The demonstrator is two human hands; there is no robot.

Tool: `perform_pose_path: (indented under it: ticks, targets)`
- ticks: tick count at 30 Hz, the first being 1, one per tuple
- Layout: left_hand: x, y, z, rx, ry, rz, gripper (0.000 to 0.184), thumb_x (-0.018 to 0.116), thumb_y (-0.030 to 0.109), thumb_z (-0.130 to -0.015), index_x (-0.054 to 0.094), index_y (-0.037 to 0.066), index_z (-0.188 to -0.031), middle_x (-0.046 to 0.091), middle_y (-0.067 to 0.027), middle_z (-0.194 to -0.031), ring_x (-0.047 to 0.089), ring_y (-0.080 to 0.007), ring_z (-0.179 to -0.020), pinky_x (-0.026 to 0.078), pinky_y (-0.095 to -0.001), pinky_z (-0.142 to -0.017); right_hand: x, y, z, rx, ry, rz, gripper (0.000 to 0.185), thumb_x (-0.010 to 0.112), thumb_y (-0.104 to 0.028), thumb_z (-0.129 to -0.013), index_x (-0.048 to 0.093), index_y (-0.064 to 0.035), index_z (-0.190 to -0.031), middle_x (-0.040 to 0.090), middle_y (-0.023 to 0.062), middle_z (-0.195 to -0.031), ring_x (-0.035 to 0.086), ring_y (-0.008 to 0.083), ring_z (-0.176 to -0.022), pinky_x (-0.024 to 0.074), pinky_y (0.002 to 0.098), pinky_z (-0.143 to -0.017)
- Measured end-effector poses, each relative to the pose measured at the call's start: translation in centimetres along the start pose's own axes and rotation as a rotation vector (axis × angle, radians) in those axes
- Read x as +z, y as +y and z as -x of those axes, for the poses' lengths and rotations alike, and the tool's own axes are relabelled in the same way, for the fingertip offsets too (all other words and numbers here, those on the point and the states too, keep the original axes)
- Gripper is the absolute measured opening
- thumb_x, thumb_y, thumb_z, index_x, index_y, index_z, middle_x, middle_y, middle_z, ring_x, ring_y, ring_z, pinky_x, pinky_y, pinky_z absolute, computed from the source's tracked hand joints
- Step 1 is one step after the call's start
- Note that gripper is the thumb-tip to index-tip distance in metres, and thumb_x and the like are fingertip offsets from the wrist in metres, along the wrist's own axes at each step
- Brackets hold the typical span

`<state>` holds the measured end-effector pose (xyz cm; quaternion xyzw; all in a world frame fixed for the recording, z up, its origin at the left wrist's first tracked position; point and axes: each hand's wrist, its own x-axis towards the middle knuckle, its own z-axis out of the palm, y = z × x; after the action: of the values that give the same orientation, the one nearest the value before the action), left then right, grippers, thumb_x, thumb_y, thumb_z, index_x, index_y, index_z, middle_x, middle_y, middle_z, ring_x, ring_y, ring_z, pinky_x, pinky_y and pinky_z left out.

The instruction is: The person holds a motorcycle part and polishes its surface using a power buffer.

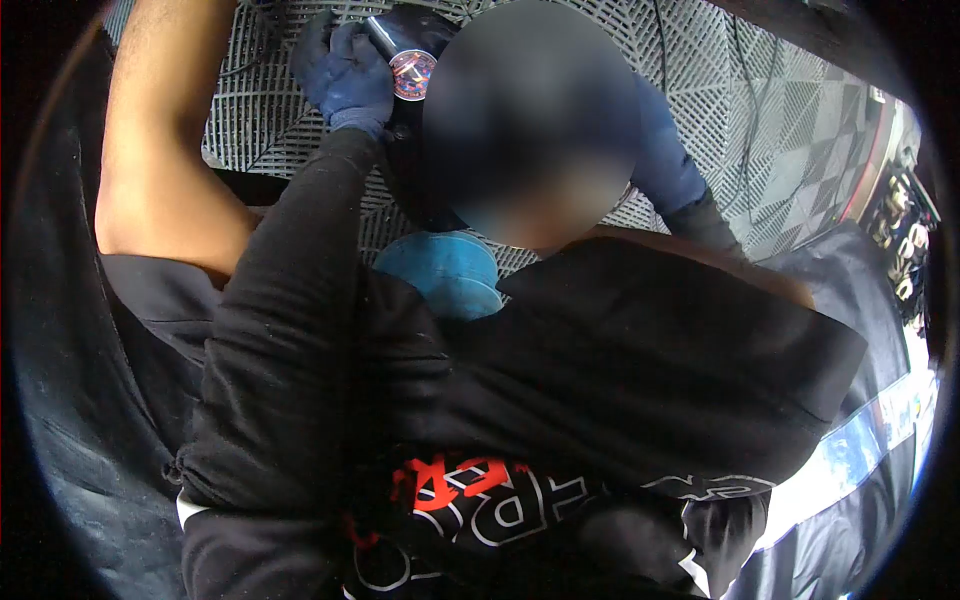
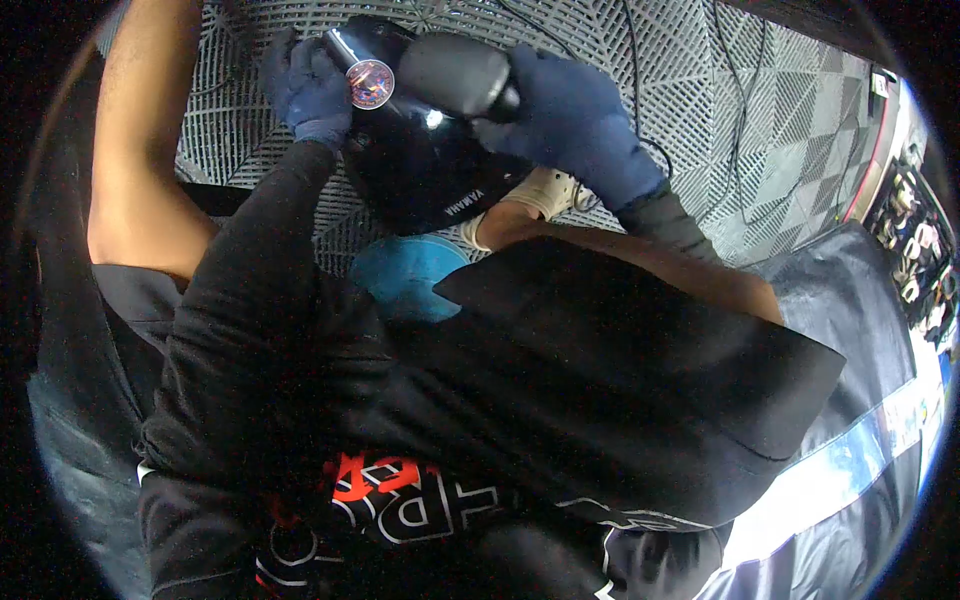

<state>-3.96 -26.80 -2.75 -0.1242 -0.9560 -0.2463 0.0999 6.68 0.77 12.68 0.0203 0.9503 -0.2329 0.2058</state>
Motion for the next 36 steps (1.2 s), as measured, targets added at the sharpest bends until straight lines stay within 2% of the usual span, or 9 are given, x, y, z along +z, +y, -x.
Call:
perform_pose_path:
  ticks: [5, 8, 11, 17, 26, 29, 31, 34, 36]
  targets:
    - [1.5, -0.7, 0.3, -0.031, 0.035, -0.162, 0.028, 0.054, 0.027, -0.093, 0.074, 0.009, -0.102, 0.062, -0.0158, -0.134, 0.057, -0.0384, -0.123, 0.045, -0.0523, -0.108, -1.0, -1.4, -2.3, 0.002, -0.014, 0.070, 0.062, 0.085, -0.049, -0.073, 0.060, -0.0083, -0.114, 0.072, 0.0184, -0.094, 0.071, 0.0403, -0.088, 0.0568, 0.0505, -0.076]
    - [0.9, -1.7, 0.1, 0.051, 0.057, 0.082, 0.031, 0.053, 0.029, -0.094, 0.075, 0.009, -0.103, 0.062, -0.0159, -0.135, 0.056, -0.0384, -0.125, 0.043, -0.0522, -0.110, -1.2, -0.6, -1.6, 0.026, -0.044, 0.076, 0.063, 0.086, -0.047, -0.073, 0.060, -0.0084, -0.115, 0.072, 0.0181, -0.093, 0.072, 0.0401, -0.090, 0.0573, 0.0502, -0.077]
    - [0.7, -0.2, 0.1, -0.010, 0.019, -0.047, 0.033, 0.054, 0.031, -0.094, 0.076, 0.009, -0.104, 0.062, -0.0163, -0.137, 0.054, -0.0383, -0.129, 0.040, -0.0513, -0.113, -0.9, 0.7, 1.2, 0.004, -0.056, 0.000, 0.064, 0.083, -0.058, -0.074, 0.063, -0.0071, -0.107, 0.073, 0.0182, -0.089, 0.073, 0.0390, -0.086, 0.0578, 0.0503, -0.073]
    - [1.1, -0.3, 0.2, -0.006, 0.077, -0.072, 0.035, 0.053, 0.034, -0.095, 0.075, 0.009, -0.108, 0.060, -0.0172, -0.140, 0.052, -0.0391, -0.132, 0.038, -0.0519, -0.115, -0.3, 0.7, 5.0, 0.204, -0.129, 0.042, 0.063, 0.083, -0.055, -0.074, 0.059, -0.0085, -0.111, 0.072, 0.0181, -0.090, 0.072, 0.0404, -0.086, 0.0575, 0.0505, -0.072]
    - [1.0, -0.6, 0.5, 0.004, 0.036, -0.079, 0.032, 0.052, 0.032, -0.096, 0.073, 0.011, -0.108, 0.059, -0.0170, -0.140, 0.052, -0.0374, -0.132, 0.038, -0.0519, -0.115, -0.2, -2.2, -1.5, -0.059, 0.017, 0.032, 0.063, 0.082, -0.059, -0.074, 0.065, -0.0094, -0.108, 0.074, 0.0152, -0.088, 0.074, 0.0376, -0.084, 0.0593, 0.0486, -0.074]
    - [0.7, -0.2, 0.2, 0.003, 0.020, -0.068, 0.032, 0.053, 0.033, -0.096, 0.073, 0.011, -0.108, 0.060, -0.0165, -0.139, 0.053, -0.0368, -0.131, 0.039, -0.0514, -0.115, -1.7, -3.7, -3.3, 0.019, -0.017, 0.042, 0.058, 0.085, -0.047, -0.075, 0.064, -0.0099, -0.114, 0.073, 0.0154, -0.093, 0.072, 0.0379, -0.090, 0.0572, 0.0484, -0.077]
    - [0.7, 0.5, 0.0, -0.021, 0.066, -0.086, 0.032, 0.053, 0.033, -0.096, 0.072, 0.010, -0.107, 0.060, -0.0161, -0.138, 0.053, -0.0369, -0.129, 0.040, -0.0512, -0.113, -3.3, -4.0, -3.5, 0.085, -0.206, -0.162, 0.064, 0.082, -0.040, -0.081, 0.065, -0.0010, -0.129, 0.071, 0.0261, -0.117, 0.070, 0.0378, -0.109, 0.0536, 0.0440, -0.094]
    - [0.7, -0.3, -0.1, -0.036, 0.003, -0.042, 0.030, 0.055, 0.032, -0.095, 0.072, 0.010, -0.106, 0.060, -0.0160, -0.139, 0.054, -0.0369, -0.129, 0.042, -0.0514, -0.112, -0.8, -1.6, -2.6, 0.016, -0.037, -0.038, 0.059, 0.086, -0.046, -0.074, 0.063, -0.0095, -0.114, 0.073, 0.0161, -0.094, 0.073, 0.0379, -0.091, 0.0575, 0.0474, -0.077]
    - [0.5, -0.1, 0.1, -0.017, 0.026, -0.053, 0.028, 0.056, 0.030, -0.095, 0.073, 0.010, -0.106, 0.060, -0.0160, -0.139, 0.054, -0.0369, -0.129, 0.042, -0.0515, -0.111, -0.6, -0.6, -0.7, 0.016, -0.066, -0.005, 0.063, 0.084, -0.053, -0.074, 0.063, -0.0088, -0.114, 0.073, 0.0174, -0.097, 0.073, 0.0392, -0.090, 0.0582, 0.0489, -0.077]
